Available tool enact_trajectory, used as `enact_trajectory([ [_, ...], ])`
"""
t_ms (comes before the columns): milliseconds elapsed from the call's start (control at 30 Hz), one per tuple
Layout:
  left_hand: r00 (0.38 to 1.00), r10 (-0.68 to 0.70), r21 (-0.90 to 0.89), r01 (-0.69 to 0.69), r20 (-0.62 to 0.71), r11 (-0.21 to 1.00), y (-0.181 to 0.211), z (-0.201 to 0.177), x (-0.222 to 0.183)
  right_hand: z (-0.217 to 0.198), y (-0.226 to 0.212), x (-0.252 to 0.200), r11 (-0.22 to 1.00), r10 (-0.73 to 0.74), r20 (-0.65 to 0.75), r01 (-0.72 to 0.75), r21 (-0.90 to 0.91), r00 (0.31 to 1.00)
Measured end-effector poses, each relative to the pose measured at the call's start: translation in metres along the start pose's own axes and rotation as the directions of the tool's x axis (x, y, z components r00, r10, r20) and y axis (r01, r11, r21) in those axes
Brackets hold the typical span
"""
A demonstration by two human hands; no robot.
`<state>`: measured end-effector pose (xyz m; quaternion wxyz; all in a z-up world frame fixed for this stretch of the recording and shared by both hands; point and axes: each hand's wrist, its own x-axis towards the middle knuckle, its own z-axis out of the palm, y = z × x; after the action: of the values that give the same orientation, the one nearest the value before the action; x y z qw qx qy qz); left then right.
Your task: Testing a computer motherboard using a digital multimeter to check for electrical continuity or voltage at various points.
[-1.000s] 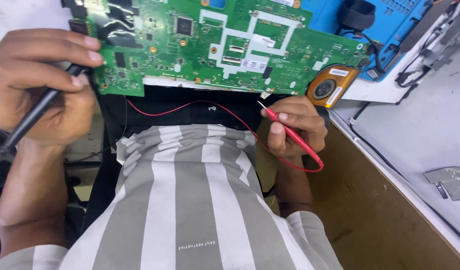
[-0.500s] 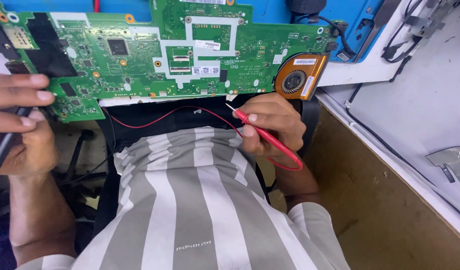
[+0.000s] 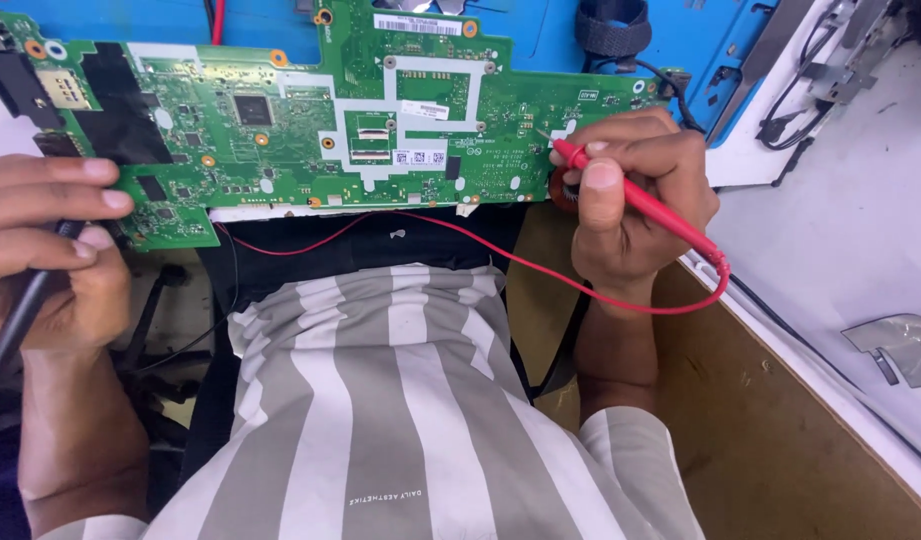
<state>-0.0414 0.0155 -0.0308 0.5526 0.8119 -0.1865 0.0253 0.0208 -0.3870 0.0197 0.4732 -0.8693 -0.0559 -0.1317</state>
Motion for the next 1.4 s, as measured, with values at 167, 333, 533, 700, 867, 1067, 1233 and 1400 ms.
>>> enact_trajectory([
  [167, 0.999, -0.002, -0.013, 0.003, 0.045, 1.000, -0.003, -0.001, -0.005, 0.001, 0.000, 0.000, 1.000, 0.004, 0.028, -0.004, 0.010, 1.000],
  [333, 0.998, 0.041, -0.019, -0.042, -0.037, 0.999, -0.018, 0.002, -0.018, 0.001, 0.008, -0.002, 0.999, -0.027, 0.005, 0.027, 0.022, 1.000],
  [533, 0.999, 0.028, -0.011, -0.029, -0.030, 1.000, -0.016, 0.001, -0.016, 0.002, 0.006, 0.000, 0.999, -0.040, 0.021, 0.039, 0.012, 0.999],
  [700, 1.000, -0.019, 0.005, 0.019, -0.022, 1.000, -0.007, 0.001, -0.013, 0.001, 0.008, -0.001, 1.000, -0.024, 0.017, 0.024, 0.019, 1.000],
  [867, 1.000, -0.008, 0.022, 0.007, 0.029, 1.000, -0.006, -0.003, -0.011, 0.001, 0.009, -0.001, 0.999, -0.030, 0.027, 0.029, 0.035, 0.999],
  [1067, 0.998, -0.036, 0.047, 0.034, 0.057, 0.998, 0.000, -0.003, -0.006, 0.001, 0.009, 0.001, 0.997, -0.021, 0.014, 0.020, 0.081, 1.000],
  [1233, 0.999, -0.002, 0.018, 0.001, 0.039, 1.000, -0.012, -0.005, -0.016, 0.001, 0.011, 0.000, 0.999, -0.021, 0.027, 0.019, 0.050, 0.999],
  [1400, 1.000, -0.001, 0.024, 0.000, 0.030, 1.000, -0.002, -0.002, -0.006, 0.000, 0.009, 0.001, 0.999, -0.011, 0.041, 0.009, 0.041, 0.999],
])
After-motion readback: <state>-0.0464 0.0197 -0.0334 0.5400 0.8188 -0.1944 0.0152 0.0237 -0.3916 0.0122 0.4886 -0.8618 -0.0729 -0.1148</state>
